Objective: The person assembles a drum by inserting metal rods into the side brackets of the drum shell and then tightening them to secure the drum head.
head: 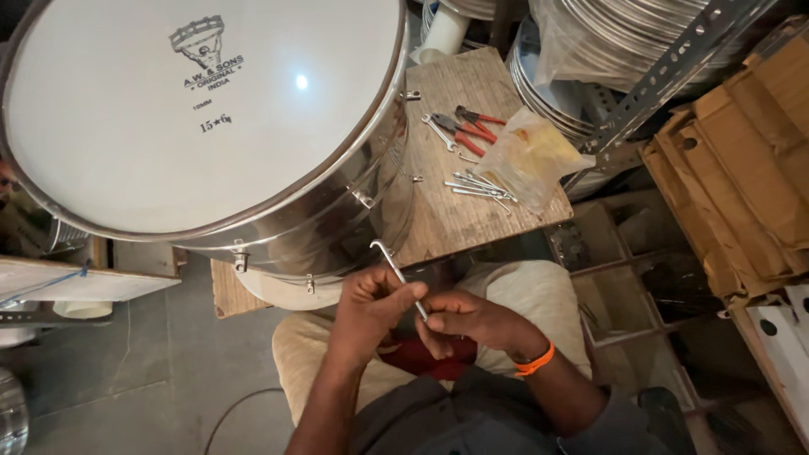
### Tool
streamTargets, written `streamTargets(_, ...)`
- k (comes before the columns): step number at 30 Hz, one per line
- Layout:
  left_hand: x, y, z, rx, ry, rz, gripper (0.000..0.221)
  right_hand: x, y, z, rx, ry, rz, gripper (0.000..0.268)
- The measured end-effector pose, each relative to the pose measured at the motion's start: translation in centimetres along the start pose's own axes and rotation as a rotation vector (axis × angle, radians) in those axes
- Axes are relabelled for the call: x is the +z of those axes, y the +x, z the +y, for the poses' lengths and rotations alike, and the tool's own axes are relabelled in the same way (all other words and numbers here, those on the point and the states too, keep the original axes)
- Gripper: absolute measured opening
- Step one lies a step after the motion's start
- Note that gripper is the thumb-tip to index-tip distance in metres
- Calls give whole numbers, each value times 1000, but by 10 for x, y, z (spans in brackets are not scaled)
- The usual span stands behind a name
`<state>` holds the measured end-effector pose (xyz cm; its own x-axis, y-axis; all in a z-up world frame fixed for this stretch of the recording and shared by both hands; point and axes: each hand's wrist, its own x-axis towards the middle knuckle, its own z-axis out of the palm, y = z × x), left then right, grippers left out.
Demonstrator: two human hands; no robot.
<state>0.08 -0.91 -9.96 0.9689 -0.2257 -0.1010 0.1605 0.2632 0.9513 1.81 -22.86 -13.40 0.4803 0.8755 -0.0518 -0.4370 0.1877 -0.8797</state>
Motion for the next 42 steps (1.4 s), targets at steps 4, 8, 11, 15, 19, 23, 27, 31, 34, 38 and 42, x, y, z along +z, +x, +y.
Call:
streamTargets(4,-2,-5,18,-248,-152,-106,15,7,2,-8,1,25,25,38)
streamTargets(8,-1,-3,11,-63,11,-43,12,8,1,-10,-22,4,7,42)
streamTargets(11,0,-1,4,34,22,-19,22,6,-1,-6,-13,26,-7,44)
streamTargets(15,2,-3,21,-195,-71,-112,15,9,-1,-12,-63,12,-33,46)
streamTargets(19,-3,-2,4,-80,46,-64,19,7,-2,-12,-26,-49,-17,45)
streamTargets(23,-1,5,-3,-21,109,-12,23,3,-2,-5,3,29,10,43)
streamTargets(27,4,3,19,-176,-28,-137,17,3,-6,-3,-107,49,-14,40)
streamTargets(31,6,5,7,37,38,-43,22,-1,-8,-1,-23,59,13,37)
streamTargets(34,7,7,11,-74,-16,6,20,-3,-6,1,-49,85,-37,40)
streamTargets(38,10,3,27,-120,-94,-176,16,0,-10,-1,-47,72,12,42)
streamTargets(42,10,5,16,-11,43,-49,16,-1,-10,2,-92,120,-15,41)
